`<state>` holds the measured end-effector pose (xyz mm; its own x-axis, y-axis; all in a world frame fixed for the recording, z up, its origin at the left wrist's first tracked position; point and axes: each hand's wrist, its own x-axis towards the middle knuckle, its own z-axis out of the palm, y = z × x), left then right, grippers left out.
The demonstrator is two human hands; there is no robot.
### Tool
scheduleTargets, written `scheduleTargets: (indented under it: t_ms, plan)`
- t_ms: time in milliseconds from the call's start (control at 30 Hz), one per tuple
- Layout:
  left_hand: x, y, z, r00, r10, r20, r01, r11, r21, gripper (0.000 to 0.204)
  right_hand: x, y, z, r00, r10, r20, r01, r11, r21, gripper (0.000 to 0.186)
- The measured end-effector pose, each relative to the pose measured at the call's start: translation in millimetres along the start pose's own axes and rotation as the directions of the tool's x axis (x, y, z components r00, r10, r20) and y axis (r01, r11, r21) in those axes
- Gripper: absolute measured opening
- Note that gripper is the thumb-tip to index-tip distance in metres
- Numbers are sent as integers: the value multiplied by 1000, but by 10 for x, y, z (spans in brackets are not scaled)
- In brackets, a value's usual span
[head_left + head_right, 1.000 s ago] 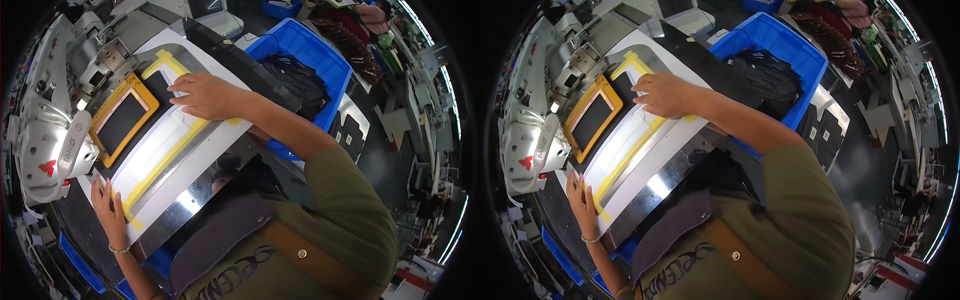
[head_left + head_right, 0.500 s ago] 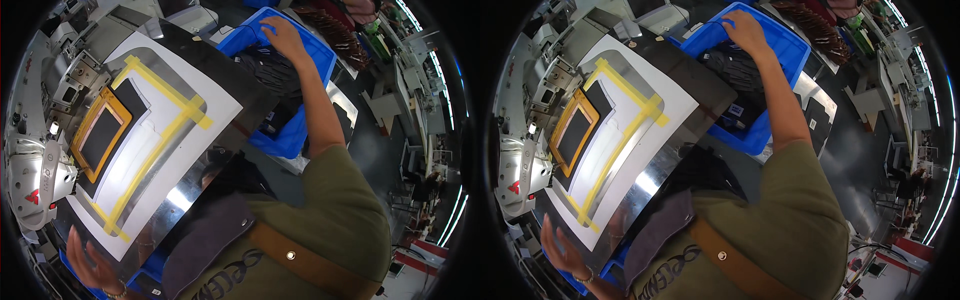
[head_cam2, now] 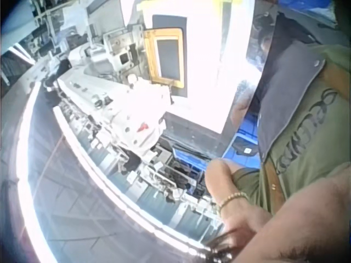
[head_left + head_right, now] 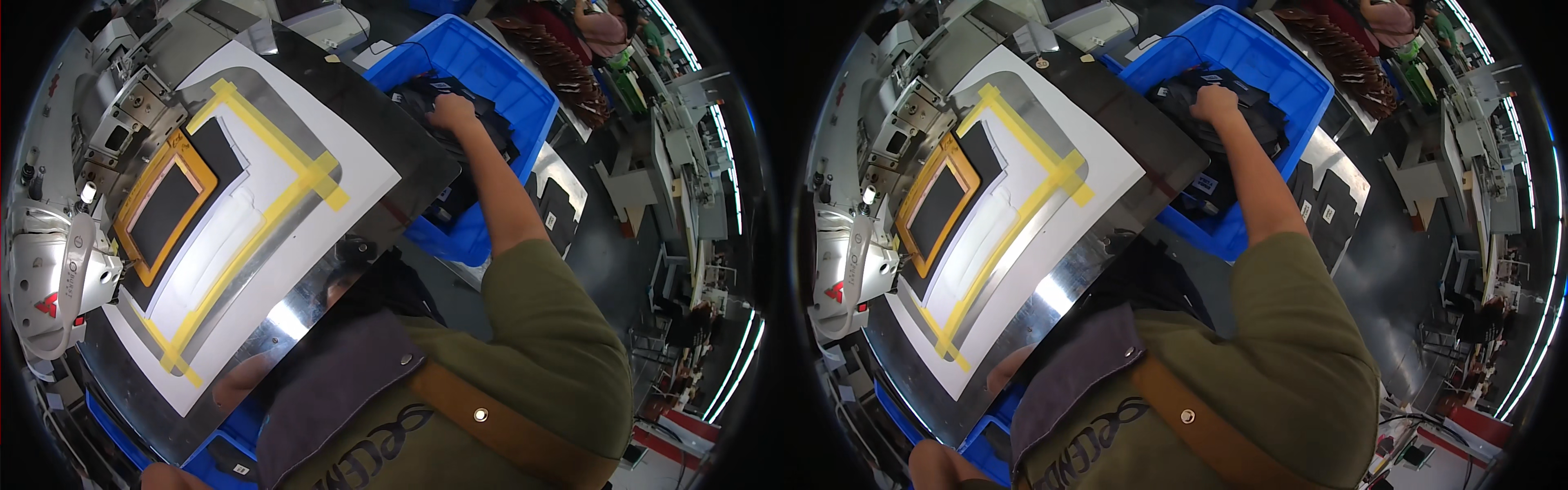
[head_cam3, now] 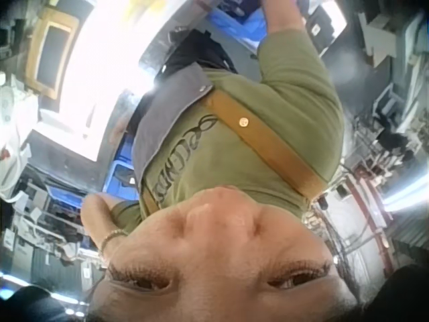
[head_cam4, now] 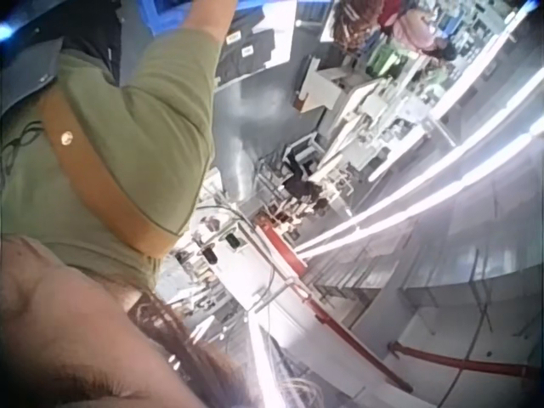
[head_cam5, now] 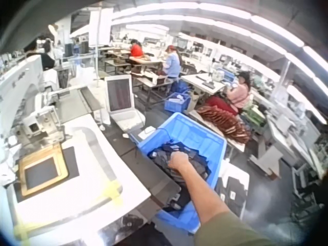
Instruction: The person repeatedly sews small white labels onto black fabric pieces using a sewing machine. They pick up a fabric piece, align it under the needle with a yellow guide, sew the label, and then place the finished piece into a blue bin. This process is repeated for multiple items.
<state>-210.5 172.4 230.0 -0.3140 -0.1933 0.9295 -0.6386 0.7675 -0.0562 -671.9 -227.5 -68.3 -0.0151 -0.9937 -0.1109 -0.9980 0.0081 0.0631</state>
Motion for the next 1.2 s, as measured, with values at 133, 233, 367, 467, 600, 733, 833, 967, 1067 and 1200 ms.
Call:
scheduleTargets:
  t_ms: [133,233,367,467,600,733,833,967,1067,1200]
  plan:
    - [-60,0,28,1000,-17,-2,17,1000,-16,46,-123,-79,148,997,-36,-72,37,999,6,33]
    - [-102,-2,20,999,-33,1,33,999,-17,45,-43,40,231,994,-57,-92,55,998,-26,32]
    - [-157,-8,-3,998,-57,17,57,998,2,44,-98,241,105,989,-92,-112,92,996,2,31]
    - [-207,-17,-27,997,-75,22,74,997,22,43,-401,320,100,957,-160,-241,163,987,-7,30]
    - [-274,-56,-23,994,-103,47,101,994,50,42,-1143,216,316,861,-386,-330,425,904,51,28]
    - [-355,-119,-11,988,-127,89,116,986,119,42,-1257,434,767,877,-428,-219,463,875,141,37]
    - [-401,-123,22,979,-149,140,118,972,205,41,-1057,277,-223,948,-300,110,267,933,243,37]
    - [-479,-183,50,963,-182,196,116,944,309,40,-346,566,-427,977,-144,-155,181,948,263,49]
    - [-537,-195,56,944,-229,239,114,903,413,39,-4,275,-147,994,-18,104,10,997,80,90]
    - [-537,-245,104,923,-256,287,79,856,510,38,335,220,296,976,178,125,-167,982,-93,93]
